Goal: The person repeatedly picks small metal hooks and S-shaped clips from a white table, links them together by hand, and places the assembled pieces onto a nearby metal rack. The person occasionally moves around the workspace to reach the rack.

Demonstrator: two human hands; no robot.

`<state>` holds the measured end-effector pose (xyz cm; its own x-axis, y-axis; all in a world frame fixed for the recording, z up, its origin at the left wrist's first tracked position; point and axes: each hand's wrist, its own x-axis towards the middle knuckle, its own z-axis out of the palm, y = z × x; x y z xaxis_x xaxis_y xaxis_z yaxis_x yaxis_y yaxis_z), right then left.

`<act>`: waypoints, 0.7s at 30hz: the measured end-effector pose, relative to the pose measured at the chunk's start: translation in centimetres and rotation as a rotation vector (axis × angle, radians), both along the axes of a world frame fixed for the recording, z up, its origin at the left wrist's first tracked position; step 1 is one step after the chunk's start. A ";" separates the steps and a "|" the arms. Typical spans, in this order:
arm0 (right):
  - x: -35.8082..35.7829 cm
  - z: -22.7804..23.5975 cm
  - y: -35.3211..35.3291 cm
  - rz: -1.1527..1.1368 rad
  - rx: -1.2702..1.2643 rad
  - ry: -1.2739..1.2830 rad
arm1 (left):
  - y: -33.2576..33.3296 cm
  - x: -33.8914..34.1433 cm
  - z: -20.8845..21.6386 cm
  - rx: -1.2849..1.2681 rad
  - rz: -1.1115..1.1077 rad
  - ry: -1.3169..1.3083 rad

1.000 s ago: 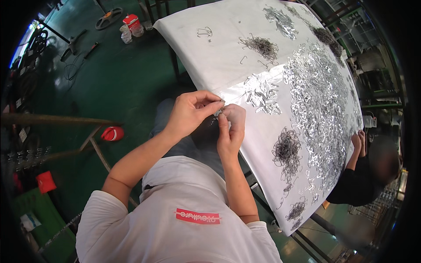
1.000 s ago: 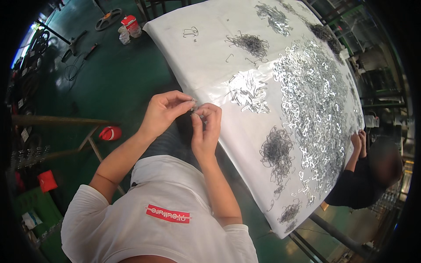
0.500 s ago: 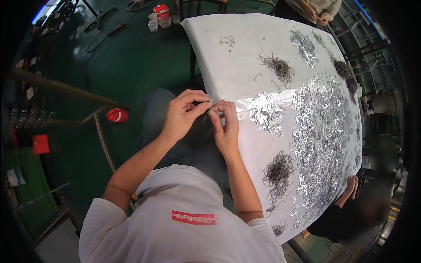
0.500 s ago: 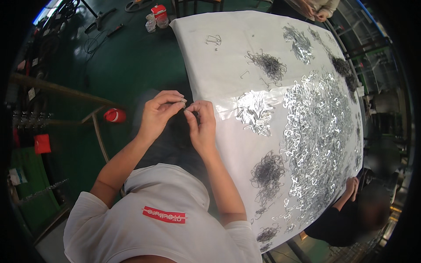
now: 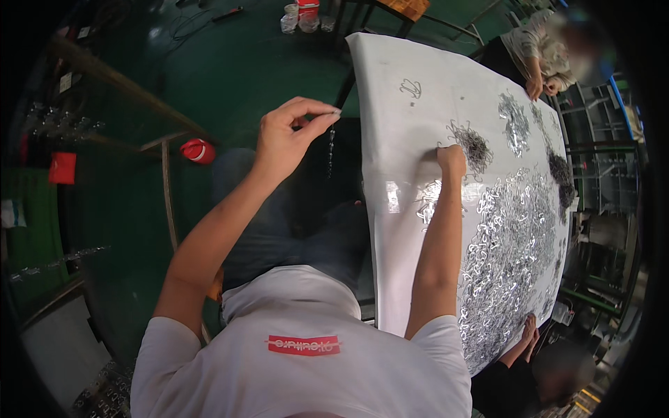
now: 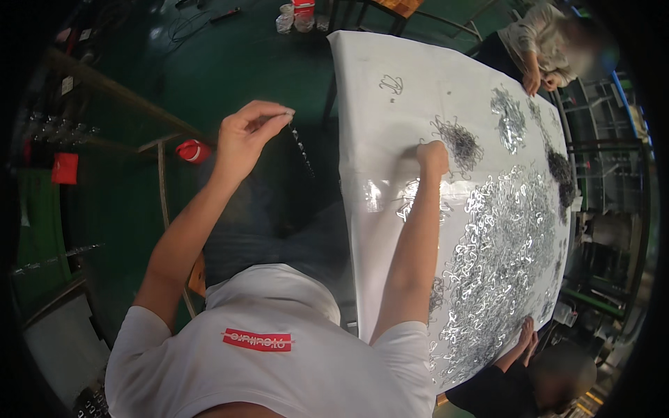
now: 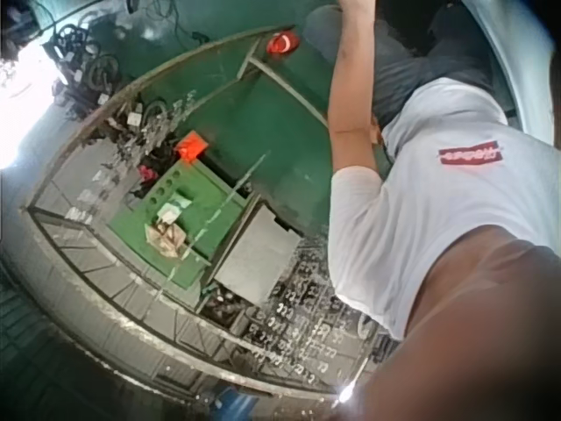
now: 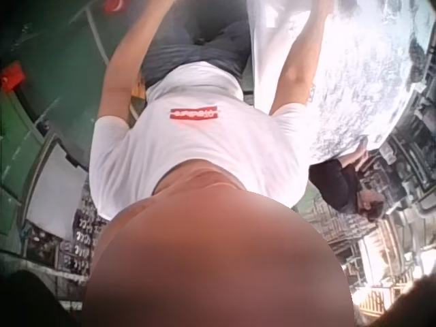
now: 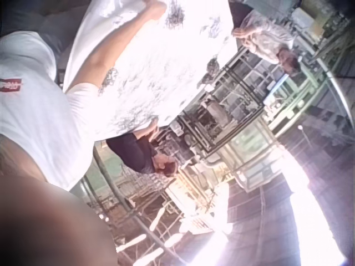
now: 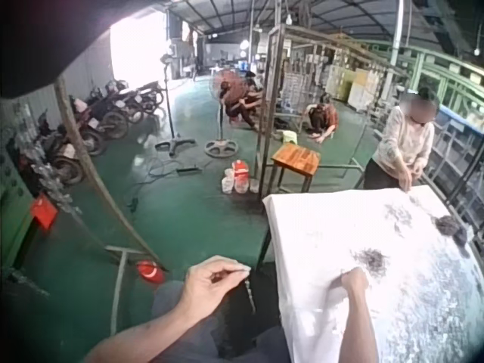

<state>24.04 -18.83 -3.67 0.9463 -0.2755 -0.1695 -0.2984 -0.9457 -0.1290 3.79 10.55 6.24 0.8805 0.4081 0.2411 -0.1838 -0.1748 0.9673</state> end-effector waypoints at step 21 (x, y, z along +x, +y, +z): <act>-13.7 17.0 31.0 0.631 1.690 0.183 | 14.3 -1.7 4.4 0.185 0.277 -0.028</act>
<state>10.32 12.15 13.37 0.7685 0.6385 0.0416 -0.1055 0.1906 -0.9760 2.12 24.83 10.60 0.7345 0.5778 0.3559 -0.1308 -0.3942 0.9097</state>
